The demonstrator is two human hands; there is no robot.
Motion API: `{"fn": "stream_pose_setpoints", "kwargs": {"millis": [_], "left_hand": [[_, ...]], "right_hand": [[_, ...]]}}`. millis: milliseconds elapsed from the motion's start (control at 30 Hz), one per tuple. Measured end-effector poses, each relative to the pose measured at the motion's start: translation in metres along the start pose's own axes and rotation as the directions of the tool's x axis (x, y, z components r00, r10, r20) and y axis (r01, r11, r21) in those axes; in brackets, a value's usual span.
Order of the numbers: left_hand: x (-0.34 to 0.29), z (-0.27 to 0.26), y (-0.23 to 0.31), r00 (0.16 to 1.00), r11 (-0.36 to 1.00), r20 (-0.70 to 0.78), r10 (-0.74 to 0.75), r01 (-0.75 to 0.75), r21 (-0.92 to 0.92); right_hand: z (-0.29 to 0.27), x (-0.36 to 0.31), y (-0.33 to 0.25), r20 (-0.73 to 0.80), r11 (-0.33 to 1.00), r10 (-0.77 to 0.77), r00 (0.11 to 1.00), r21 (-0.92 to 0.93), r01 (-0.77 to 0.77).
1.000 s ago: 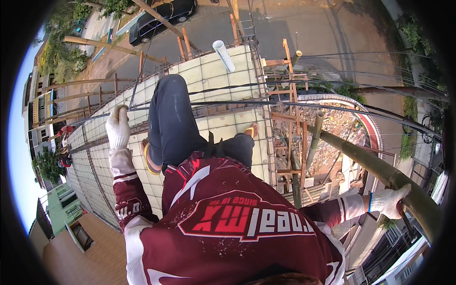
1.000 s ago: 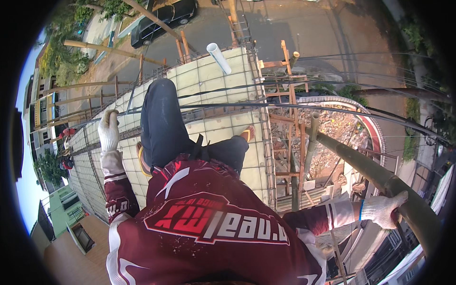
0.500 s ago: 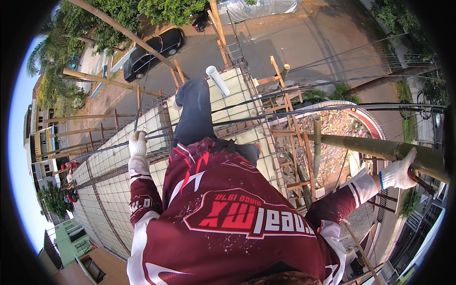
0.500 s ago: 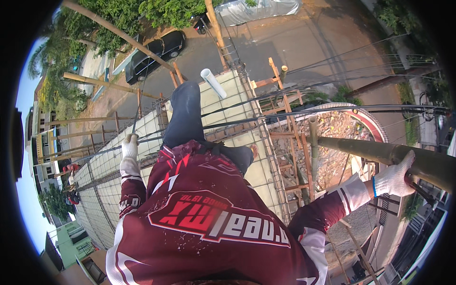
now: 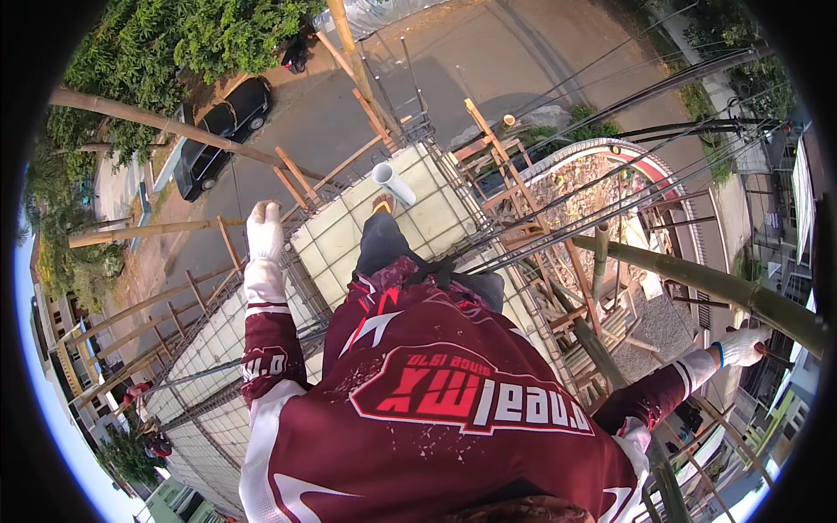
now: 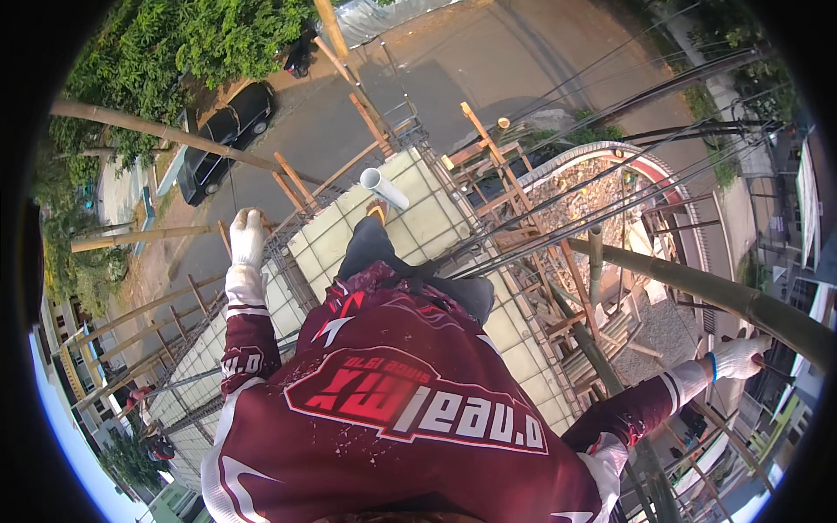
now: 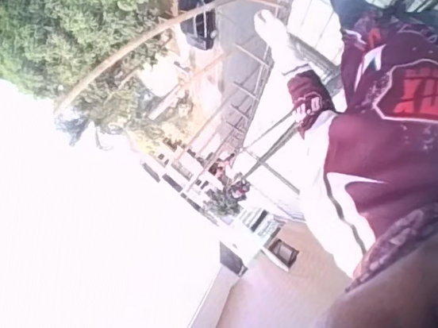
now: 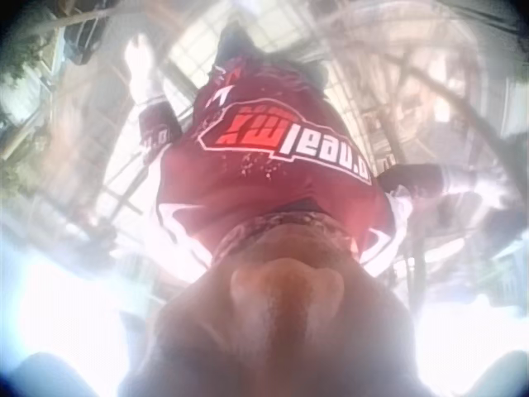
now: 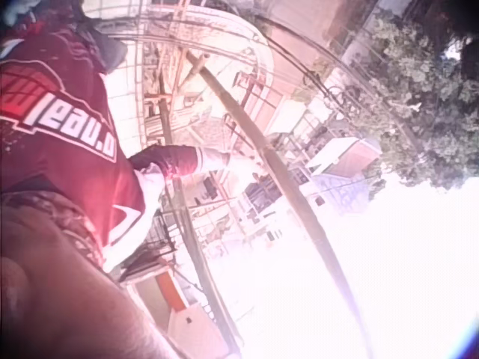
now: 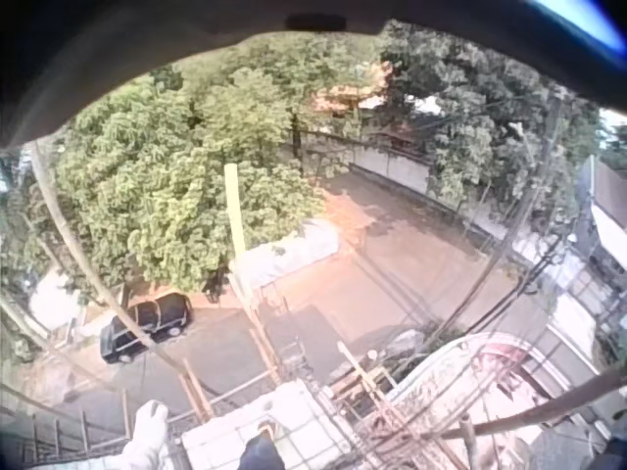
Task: The person walks across a construction site rooftop and uses pliers to tie wire around intersecting rebar rods in a grid. The person repeatedly positions wire, twists it with pliers, and secures the rebar intersections.
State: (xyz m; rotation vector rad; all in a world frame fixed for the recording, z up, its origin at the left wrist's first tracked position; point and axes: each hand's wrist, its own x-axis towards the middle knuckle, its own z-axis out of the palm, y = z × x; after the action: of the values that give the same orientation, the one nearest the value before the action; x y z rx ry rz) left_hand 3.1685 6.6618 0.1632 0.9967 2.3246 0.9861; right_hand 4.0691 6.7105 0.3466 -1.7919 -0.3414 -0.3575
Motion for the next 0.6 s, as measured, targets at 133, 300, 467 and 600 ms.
{"fn": "stream_pose_setpoints", "kwargs": {"millis": [133,300,467,600], "left_hand": [[0.151,0.054,0.003,0.985,0.997,0.154,0.079,-0.078,-0.012],[0.303,0.162,0.019,0.896,0.994,0.432,0.101,-0.078,-0.070],[0.359,0.261,0.027,0.807,0.967,0.532,0.254,-0.225,-0.120],[0.366,0.295,0.025,0.747,0.973,0.629,0.215,-0.218,-0.073]], "right_hand": [[-0.003,-0.168,-0.019,0.029,0.982,0.097,0.995,0.159,-0.101],[-0.008,-0.352,-0.051,0.164,0.935,0.346,0.924,0.022,-0.354],[-0.011,-0.434,-0.089,0.226,0.889,0.431,0.874,0.057,-0.454],[-0.006,-0.464,-0.144,0.389,0.932,0.344,0.855,-0.026,-0.363]]}}
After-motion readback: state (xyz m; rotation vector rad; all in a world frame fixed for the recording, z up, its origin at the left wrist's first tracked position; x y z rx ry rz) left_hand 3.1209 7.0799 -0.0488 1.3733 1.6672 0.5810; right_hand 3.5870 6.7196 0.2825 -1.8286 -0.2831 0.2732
